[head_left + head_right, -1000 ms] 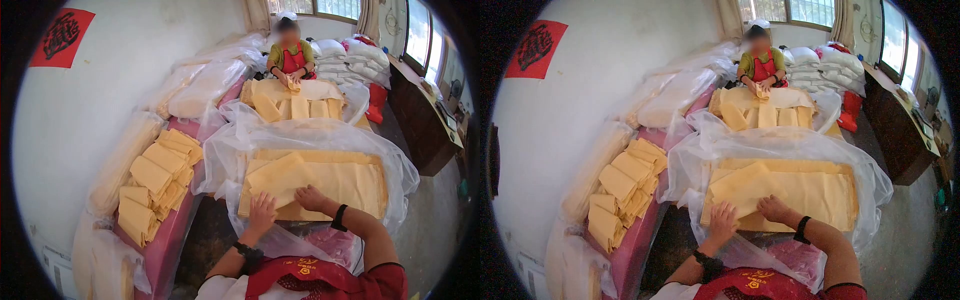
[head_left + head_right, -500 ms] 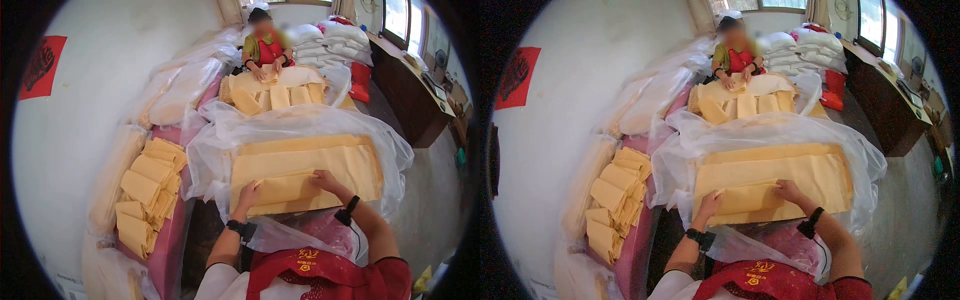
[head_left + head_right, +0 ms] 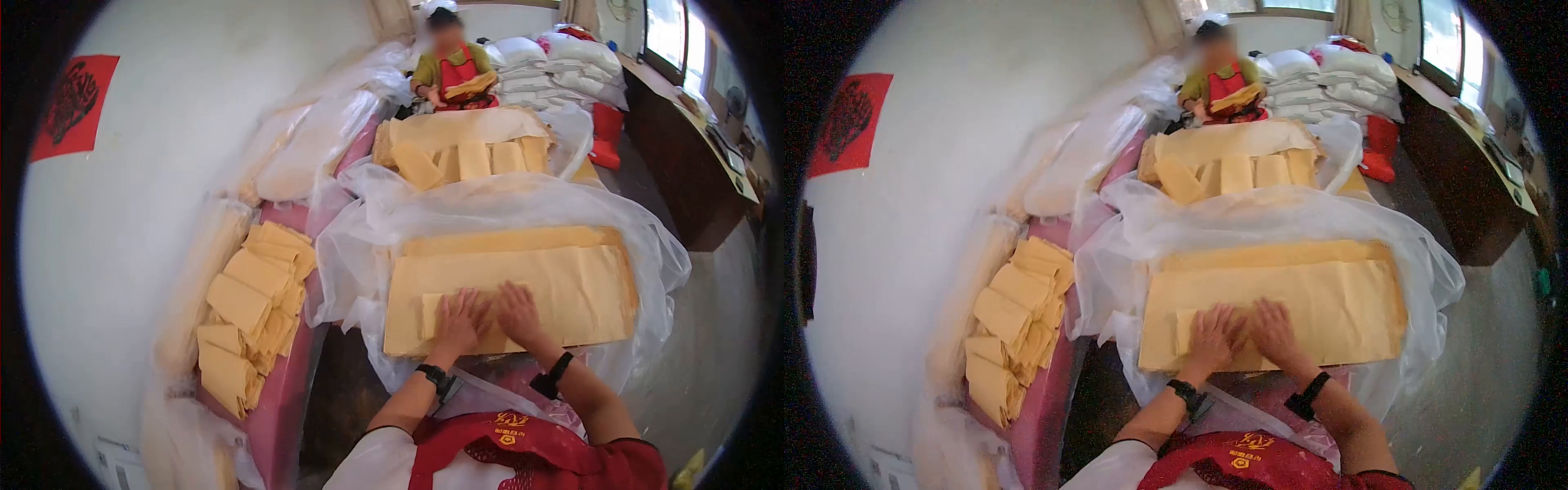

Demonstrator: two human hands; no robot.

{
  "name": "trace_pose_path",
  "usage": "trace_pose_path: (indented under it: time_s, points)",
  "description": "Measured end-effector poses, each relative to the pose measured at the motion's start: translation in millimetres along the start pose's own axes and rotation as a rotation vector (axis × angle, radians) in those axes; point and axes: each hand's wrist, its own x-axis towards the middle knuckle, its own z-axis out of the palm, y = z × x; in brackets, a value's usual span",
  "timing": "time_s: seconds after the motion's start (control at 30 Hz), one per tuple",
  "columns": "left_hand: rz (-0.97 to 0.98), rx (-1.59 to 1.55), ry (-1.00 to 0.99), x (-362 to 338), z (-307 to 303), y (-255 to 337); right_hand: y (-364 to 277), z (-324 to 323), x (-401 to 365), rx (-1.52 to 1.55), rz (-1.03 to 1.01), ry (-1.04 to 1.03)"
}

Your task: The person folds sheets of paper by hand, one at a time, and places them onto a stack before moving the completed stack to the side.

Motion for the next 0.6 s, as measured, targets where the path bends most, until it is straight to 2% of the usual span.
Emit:
trace_pose_path:
  time_s: [0.07, 0.2, 0.27, 0.37, 0.43, 0.5, 0.53, 0.6]
  points:
    - [-0.027, -0.036, -0.045, -2, -4, -7, -21, 7, -9, 0.270, -0.146, -0.043]
    - [-0.175, -0.044, -0.056, -9, -24, -40, -19, 3, -6, 0.240, -0.207, -0.165]
    - [-0.232, -0.079, -0.091, -19, -29, -64, -18, -9, -2, 0.188, -0.141, -0.235]
    - [-0.208, -0.112, -0.135, -33, -40, -76, -6, -14, -8, 0.124, -0.149, -0.197]
    - [-0.014, -0.125, -0.121, -46, -55, -68, 8, 0, -9, 0.114, -0.200, -0.156]
    - [0.003, -0.148, -0.058, -60, -32, -67, 33, 25, -5, 0.079, -0.362, -0.139]
    - [0.039, -0.189, -0.001, -64, -26, -69, 29, 18, 4, 0.079, -0.381, -0.136]
    - [-0.021, -0.204, 0.057, -71, -48, -75, 13, -32, 32, 0.226, -0.298, -0.394]
